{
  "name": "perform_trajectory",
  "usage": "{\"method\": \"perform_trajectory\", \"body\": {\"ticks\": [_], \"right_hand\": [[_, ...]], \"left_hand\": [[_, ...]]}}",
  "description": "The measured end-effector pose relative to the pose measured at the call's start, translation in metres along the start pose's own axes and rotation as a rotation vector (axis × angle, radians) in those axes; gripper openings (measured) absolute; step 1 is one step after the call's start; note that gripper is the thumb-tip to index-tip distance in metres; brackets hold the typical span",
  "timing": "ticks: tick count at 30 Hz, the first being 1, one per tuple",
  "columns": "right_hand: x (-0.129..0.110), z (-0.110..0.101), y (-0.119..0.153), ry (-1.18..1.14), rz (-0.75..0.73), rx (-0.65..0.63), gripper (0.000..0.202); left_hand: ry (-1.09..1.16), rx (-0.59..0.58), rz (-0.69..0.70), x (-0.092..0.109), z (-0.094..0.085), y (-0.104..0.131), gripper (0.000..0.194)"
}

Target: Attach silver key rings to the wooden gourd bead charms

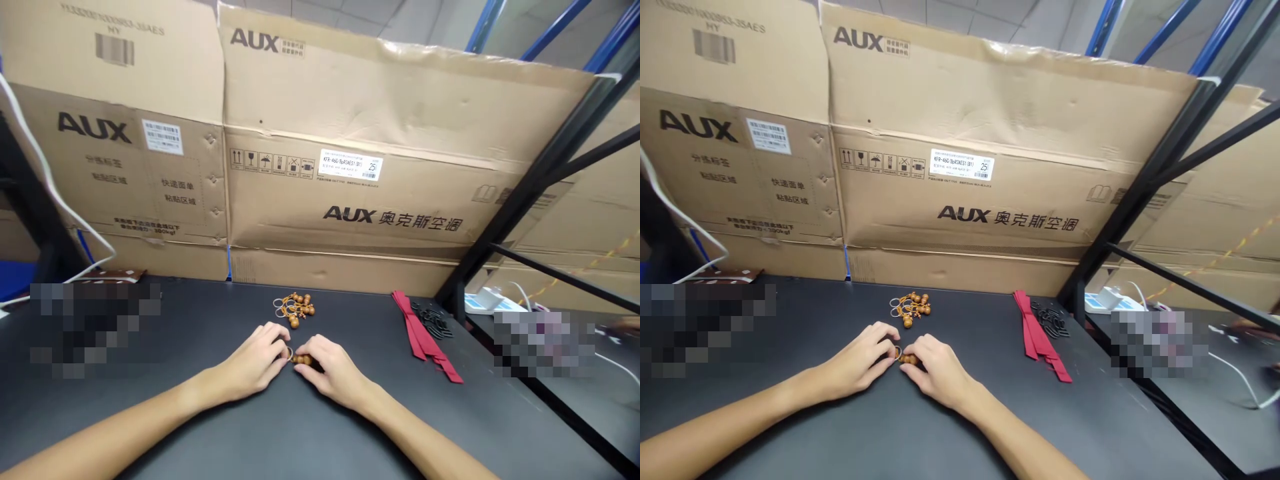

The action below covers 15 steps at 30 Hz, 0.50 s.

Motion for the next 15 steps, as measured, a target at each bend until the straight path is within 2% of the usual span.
{"method": "perform_trajectory", "body": {"ticks": [6,11,15], "right_hand": [[0.0082,-0.0056,-0.0005,0.063,0.052,0.058,0.006],[0.0105,-0.0067,0.0013,0.047,0.051,0.015,0.009],[0.0078,-0.0076,0.0019,0.010,0.030,-0.018,0.013]], "left_hand": [[0.060,-0.031,0.037,-0.0025,0.0023,0.0001,0.017],[0.060,-0.064,0.019,-0.0002,-0.0019,0.0018,0.010],[0.039,-0.042,-0.030,0.0034,-0.0054,0.0023,0.005]]}}
Point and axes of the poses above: each hand's wrist, its own y-axis away from the middle knuckle, its own z-axis out of the palm, x = y × z, the point moved 3 cm from there along -y, towards the middle knuckle, and after that the axes turned 9 degrees about -y, right-handed, at the moved point
